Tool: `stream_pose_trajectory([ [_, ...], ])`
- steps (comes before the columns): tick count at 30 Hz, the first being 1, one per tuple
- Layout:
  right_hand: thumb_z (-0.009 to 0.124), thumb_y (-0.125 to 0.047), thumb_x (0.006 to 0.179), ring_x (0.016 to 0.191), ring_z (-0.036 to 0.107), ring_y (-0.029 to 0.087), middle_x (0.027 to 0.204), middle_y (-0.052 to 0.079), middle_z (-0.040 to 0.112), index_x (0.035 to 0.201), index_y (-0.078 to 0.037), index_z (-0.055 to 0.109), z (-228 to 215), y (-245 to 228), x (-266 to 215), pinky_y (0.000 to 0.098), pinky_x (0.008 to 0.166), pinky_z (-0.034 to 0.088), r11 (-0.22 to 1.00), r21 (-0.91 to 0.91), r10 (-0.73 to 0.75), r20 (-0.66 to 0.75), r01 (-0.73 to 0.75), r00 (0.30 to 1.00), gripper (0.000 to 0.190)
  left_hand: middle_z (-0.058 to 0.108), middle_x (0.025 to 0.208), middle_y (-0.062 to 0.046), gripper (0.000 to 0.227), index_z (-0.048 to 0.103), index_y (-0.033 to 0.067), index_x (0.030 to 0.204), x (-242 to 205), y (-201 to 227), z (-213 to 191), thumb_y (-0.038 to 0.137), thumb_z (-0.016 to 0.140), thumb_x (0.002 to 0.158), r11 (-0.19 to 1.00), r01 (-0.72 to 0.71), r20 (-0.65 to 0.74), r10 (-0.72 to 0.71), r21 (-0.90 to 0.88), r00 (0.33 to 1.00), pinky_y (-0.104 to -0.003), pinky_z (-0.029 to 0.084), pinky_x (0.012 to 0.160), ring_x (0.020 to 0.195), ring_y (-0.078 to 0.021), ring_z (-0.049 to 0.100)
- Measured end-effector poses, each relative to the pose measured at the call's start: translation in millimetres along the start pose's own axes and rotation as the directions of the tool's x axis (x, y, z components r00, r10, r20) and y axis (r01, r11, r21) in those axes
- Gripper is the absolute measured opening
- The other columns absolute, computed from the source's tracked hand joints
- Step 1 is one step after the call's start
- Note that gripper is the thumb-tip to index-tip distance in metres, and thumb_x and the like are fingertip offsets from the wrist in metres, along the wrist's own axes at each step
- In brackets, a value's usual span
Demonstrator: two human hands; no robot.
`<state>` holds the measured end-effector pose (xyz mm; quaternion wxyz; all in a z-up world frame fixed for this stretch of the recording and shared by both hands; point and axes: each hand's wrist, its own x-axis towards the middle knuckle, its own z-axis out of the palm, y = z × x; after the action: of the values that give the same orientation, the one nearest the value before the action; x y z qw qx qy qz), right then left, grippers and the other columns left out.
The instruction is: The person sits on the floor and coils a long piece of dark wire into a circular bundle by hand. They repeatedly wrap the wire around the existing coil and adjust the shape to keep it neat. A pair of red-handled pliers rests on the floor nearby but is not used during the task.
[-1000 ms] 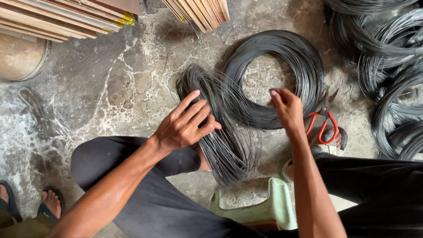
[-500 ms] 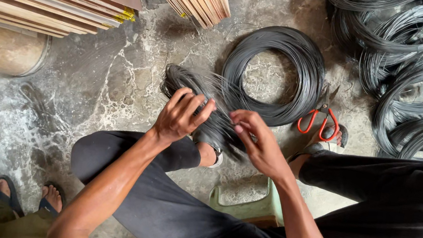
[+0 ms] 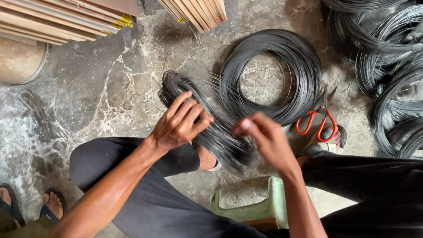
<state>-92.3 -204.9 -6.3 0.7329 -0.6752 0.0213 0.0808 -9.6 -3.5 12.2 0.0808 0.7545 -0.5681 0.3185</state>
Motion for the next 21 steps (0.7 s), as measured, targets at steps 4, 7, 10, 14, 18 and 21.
stream_pose_trajectory([
  [4, 0.075, -0.030, 0.079, 0.087, 0.057, 0.034, 0.095, 0.019, 0.055, 0.105, -0.001, 0.049, -35, 83, 39, 0.0468, 0.078, 0.047, 0.945, -0.321, -0.087, -0.447, -0.069, 0.890, 0.047, 0.040, 0.060, -0.011, 0.009, 0.049, -0.0012, 0.079, 13, -1, -11, 0.002, 0.051, 0.088, 0.999, -0.032, 0.007, 0.032, -0.010, 0.999, -0.040, 0.055, 0.069, 0.053, -0.0230, 0.050],
  [7, 0.084, -0.023, 0.064, 0.108, 0.046, 0.050, 0.114, 0.034, 0.042, 0.126, 0.009, 0.032, -46, 130, 71, 0.0550, 0.099, 0.034, 0.909, -0.401, -0.118, -0.505, -0.112, 0.855, 0.087, 0.041, 0.062, -0.011, 0.012, 0.055, -0.0012, 0.086, 14, -2, -8, 0.008, 0.048, 0.090, 0.998, -0.034, 0.023, 0.035, -0.043, 0.999, -0.038, 0.054, 0.066, 0.054, -0.0220, 0.049],
  [10, 0.074, -0.011, 0.073, 0.102, 0.048, 0.045, 0.107, 0.024, 0.044, 0.127, -0.002, 0.029, -58, 179, 95, 0.0520, 0.092, 0.038, 0.851, -0.469, -0.072, -0.550, -0.237, 0.832, 0.072, 0.045, 0.062, -0.015, 0.006, 0.059, -0.0049, 0.087, 11, -2, -3, -0.001, 0.056, 0.085, 0.994, -0.021, 0.006, 0.022, -0.110, 1.000, -0.039, 0.053, 0.063, 0.053, -0.0247, 0.050],
  [14, 0.063, -0.010, 0.081, 0.090, 0.051, 0.036, 0.098, 0.014, 0.043, 0.111, -0.007, 0.041, -83, 226, 116, 0.0431, 0.083, 0.042, 0.621, -0.627, -0.115, -0.666, -0.470, 0.737, 0.037, 0.046, 0.061, -0.014, 0.006, 0.060, -0.0051, 0.086, 14, -6, 3, -0.001, 0.059, 0.082, 0.988, 0.009, 0.027, -0.005, -0.152, 1.000, -0.038, 0.053, 0.061, 0.051, -0.0233, 0.049],
  [18, 0.065, -0.008, 0.079, 0.094, 0.049, 0.038, 0.105, 0.020, 0.046, 0.118, -0.004, 0.039, -95, 259, 131, 0.0445, 0.086, 0.039, 0.595, -0.632, -0.043, -0.641, -0.496, 0.766, 0.047, 0.048, 0.063, -0.015, 0.007, 0.060, -0.0051, 0.087, 27, -14, 7, 0.000, 0.060, 0.082, 0.980, 0.039, 0.075, -0.025, -0.196, 0.997, -0.038, 0.053, 0.060, 0.053, -0.0238, 0.051],
  [21, 0.062, -0.018, 0.083, 0.096, 0.051, 0.035, 0.102, 0.017, 0.047, 0.117, -0.005, 0.039, -101, 277, 146, 0.0410, 0.088, 0.038, 0.525, -0.699, -0.046, -0.594, -0.486, 0.803, 0.044, 0.046, 0.062, -0.014, 0.010, 0.061, -0.0027, 0.085, 32, -17, 14, -0.003, 0.051, 0.086, 0.978, 0.038, 0.103, -0.018, -0.204, 0.995, -0.038, 0.053, 0.063, 0.054, -0.0232, 0.051],
])
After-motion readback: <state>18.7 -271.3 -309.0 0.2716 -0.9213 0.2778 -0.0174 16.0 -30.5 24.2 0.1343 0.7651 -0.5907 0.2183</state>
